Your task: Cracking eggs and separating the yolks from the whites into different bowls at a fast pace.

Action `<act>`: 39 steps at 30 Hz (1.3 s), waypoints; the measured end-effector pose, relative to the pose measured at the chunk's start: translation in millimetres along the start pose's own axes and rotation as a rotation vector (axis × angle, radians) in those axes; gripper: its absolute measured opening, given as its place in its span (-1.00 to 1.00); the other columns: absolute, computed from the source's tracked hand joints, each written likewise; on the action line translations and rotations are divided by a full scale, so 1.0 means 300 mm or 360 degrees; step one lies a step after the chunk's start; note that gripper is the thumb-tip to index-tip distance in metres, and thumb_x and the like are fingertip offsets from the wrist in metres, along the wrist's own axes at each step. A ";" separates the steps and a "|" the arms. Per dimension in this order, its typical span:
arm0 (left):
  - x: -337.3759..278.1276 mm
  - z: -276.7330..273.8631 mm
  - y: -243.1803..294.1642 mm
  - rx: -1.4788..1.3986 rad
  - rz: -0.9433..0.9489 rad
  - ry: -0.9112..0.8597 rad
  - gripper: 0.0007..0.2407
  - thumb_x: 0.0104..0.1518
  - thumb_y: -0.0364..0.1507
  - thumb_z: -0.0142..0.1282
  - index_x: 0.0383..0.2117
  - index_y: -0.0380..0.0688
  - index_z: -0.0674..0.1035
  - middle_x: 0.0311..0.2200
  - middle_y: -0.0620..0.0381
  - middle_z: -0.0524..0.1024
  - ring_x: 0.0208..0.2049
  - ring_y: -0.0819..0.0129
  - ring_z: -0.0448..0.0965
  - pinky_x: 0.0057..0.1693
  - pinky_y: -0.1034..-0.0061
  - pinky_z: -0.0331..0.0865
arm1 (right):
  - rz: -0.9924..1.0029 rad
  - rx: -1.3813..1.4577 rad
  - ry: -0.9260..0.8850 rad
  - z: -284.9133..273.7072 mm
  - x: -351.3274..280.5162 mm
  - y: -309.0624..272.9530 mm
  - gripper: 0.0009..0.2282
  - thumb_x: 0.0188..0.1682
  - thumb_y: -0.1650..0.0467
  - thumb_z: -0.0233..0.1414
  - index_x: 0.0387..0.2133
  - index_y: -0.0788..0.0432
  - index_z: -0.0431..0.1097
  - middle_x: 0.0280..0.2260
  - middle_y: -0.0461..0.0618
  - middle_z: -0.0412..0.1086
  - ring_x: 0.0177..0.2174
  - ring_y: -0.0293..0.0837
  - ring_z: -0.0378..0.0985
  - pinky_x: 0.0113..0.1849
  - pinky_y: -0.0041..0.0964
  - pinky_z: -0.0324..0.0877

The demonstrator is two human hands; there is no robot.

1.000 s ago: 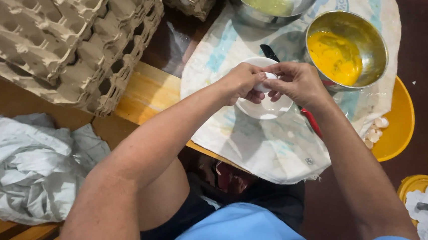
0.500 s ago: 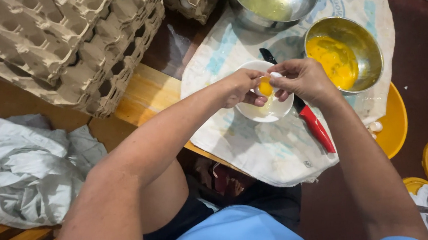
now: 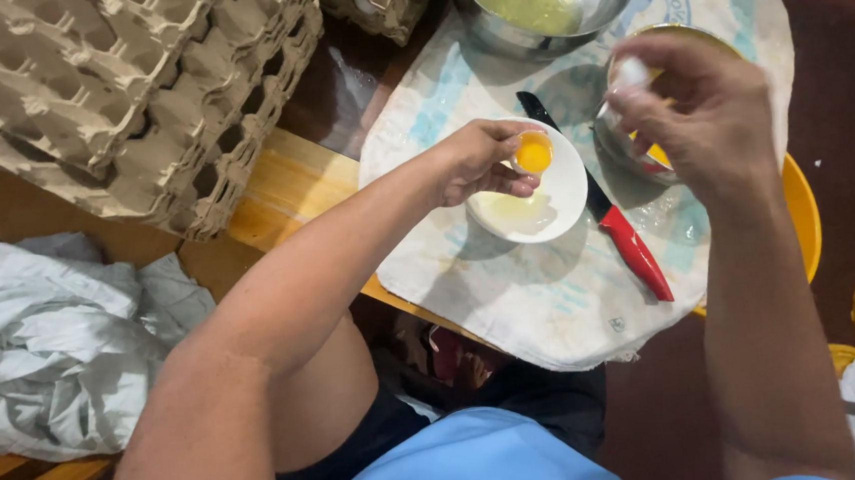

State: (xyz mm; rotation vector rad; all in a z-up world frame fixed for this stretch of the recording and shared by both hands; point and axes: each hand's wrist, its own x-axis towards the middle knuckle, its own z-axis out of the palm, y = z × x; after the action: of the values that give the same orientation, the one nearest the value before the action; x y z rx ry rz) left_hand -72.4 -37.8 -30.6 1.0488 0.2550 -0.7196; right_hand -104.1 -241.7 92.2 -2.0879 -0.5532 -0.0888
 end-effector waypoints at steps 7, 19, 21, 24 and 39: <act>0.070 -0.071 -0.079 0.0137 0.0273 -0.0055 -0.66 0.40 -0.52 -0.23 0.28 -0.30 0.37 0.13 -0.42 0.38 -0.11 -0.23 0.65 0.02 0.01 0.61 | -0.0530 -0.0634 0.0042 0.147 -0.075 0.370 -0.71 -0.08 0.56 0.32 -0.08 0.36 0.53 -0.21 0.29 0.51 -0.22 0.27 0.60 -0.28 0.05 0.52; 0.121 -0.078 -0.113 0.0174 0.0269 -0.0097 -0.66 0.39 -0.51 -0.21 0.28 -0.21 0.38 0.03 -0.25 0.48 -0.18 -0.15 0.67 -0.01 0.11 0.68 | -0.0629 -0.1715 0.0767 -0.584 -0.220 0.572 -0.57 -0.02 0.67 0.33 0.15 0.28 0.58 0.03 0.19 0.52 -0.03 0.18 0.51 -0.01 -0.07 0.31; 0.138 -0.079 -0.110 0.0126 0.0283 -0.0129 -0.67 0.38 -0.53 -0.17 0.26 -0.24 0.39 0.04 -0.33 0.48 -0.16 -0.23 0.67 -0.02 0.04 0.68 | 0.0150 -0.1816 0.0451 -0.650 -0.253 0.643 -0.42 -0.07 0.53 0.40 0.31 0.33 0.58 0.34 0.35 0.16 0.04 0.55 0.35 -0.14 0.40 0.47; 0.133 -0.066 -0.094 0.0168 0.0216 -0.0095 -0.68 0.38 -0.51 -0.16 0.24 -0.20 0.44 0.07 -0.37 0.46 -0.17 -0.22 0.68 -0.01 0.02 0.66 | -0.0450 -0.1867 0.0568 -0.484 -0.221 0.553 -0.71 0.04 0.55 0.22 -0.03 -0.06 0.59 -0.11 -0.06 0.47 -0.05 0.03 0.50 0.15 -0.14 0.22; 0.008 0.007 -0.013 0.0938 0.0436 0.0146 -0.61 0.31 -0.39 -0.08 0.20 -0.38 0.40 -0.18 -0.38 0.60 -0.49 0.14 0.77 -0.31 0.48 0.71 | 0.1090 0.1767 -0.0099 0.292 -0.075 0.520 -0.54 -0.16 0.79 -0.19 0.08 0.53 0.24 -0.01 0.52 0.35 -0.07 0.44 0.54 -0.06 0.37 0.43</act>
State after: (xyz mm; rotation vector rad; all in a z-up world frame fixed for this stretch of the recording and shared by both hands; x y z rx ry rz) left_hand -73.3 -41.7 -33.5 1.6429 -0.0325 -0.5046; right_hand -72.1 -248.9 -84.9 -1.0793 0.1276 0.5589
